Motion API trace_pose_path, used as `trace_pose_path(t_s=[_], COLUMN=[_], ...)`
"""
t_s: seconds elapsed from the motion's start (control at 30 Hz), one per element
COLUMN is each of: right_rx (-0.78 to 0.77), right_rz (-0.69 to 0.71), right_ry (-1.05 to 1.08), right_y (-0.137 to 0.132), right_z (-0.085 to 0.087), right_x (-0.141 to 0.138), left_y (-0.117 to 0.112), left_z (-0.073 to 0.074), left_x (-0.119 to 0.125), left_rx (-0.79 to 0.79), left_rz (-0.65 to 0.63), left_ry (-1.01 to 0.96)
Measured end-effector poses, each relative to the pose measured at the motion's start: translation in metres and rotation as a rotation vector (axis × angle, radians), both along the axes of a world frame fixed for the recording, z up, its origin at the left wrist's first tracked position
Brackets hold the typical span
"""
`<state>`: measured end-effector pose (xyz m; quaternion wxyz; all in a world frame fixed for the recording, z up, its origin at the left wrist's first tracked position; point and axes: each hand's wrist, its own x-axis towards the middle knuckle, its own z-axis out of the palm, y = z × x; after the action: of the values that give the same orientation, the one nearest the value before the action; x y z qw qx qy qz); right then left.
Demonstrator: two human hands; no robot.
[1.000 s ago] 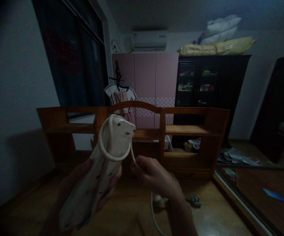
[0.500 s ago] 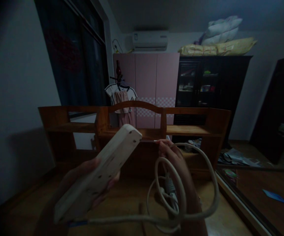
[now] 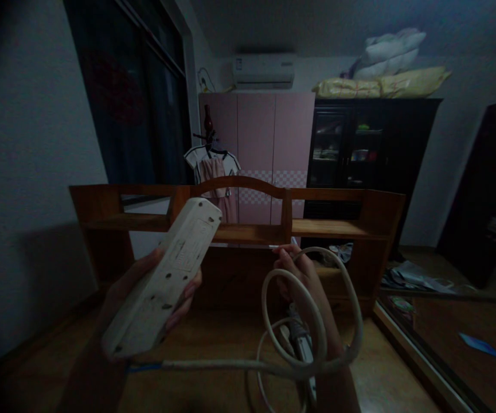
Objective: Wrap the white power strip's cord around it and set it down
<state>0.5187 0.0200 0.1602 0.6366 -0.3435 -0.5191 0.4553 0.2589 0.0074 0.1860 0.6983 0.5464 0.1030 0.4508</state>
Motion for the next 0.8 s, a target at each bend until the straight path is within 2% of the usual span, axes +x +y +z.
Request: trace_pose_path(t_s=[0.2, 0.3, 0.4, 0.47, 0.53, 0.67, 0.8], right_rx=[0.036, 0.024, -0.077, -0.148, -0.169, -0.116, -0.044], right_rz=[0.007, 0.132, 0.293, 0.336, 0.333, 0.317, 0.314], right_ry=[-0.041, 0.027, 0.110, 0.179, 0.235, 0.323, 0.394], right_y=[0.004, 0.011, 0.015, 0.015, 0.013, 0.006, 0.004], right_z=[-0.001, 0.001, 0.005, 0.008, 0.013, 0.022, 0.023], right_x=[-0.003, 0.000, 0.005, 0.008, 0.008, 0.004, 0.000], left_y=[0.003, 0.006, 0.006, 0.004, 0.002, 0.001, 0.006], left_z=[0.004, 0.002, -0.001, -0.002, -0.003, -0.007, -0.014], left_x=[0.000, 0.000, 0.003, 0.007, 0.012, 0.021, 0.028], left_rx=[0.022, -0.011, -0.058, -0.087, -0.087, -0.016, -0.077], left_rz=[0.067, 0.068, 0.020, -0.003, 0.007, 0.019, -0.026], left_ry=[-0.027, 0.023, 0.111, 0.172, 0.219, 0.242, 0.275])
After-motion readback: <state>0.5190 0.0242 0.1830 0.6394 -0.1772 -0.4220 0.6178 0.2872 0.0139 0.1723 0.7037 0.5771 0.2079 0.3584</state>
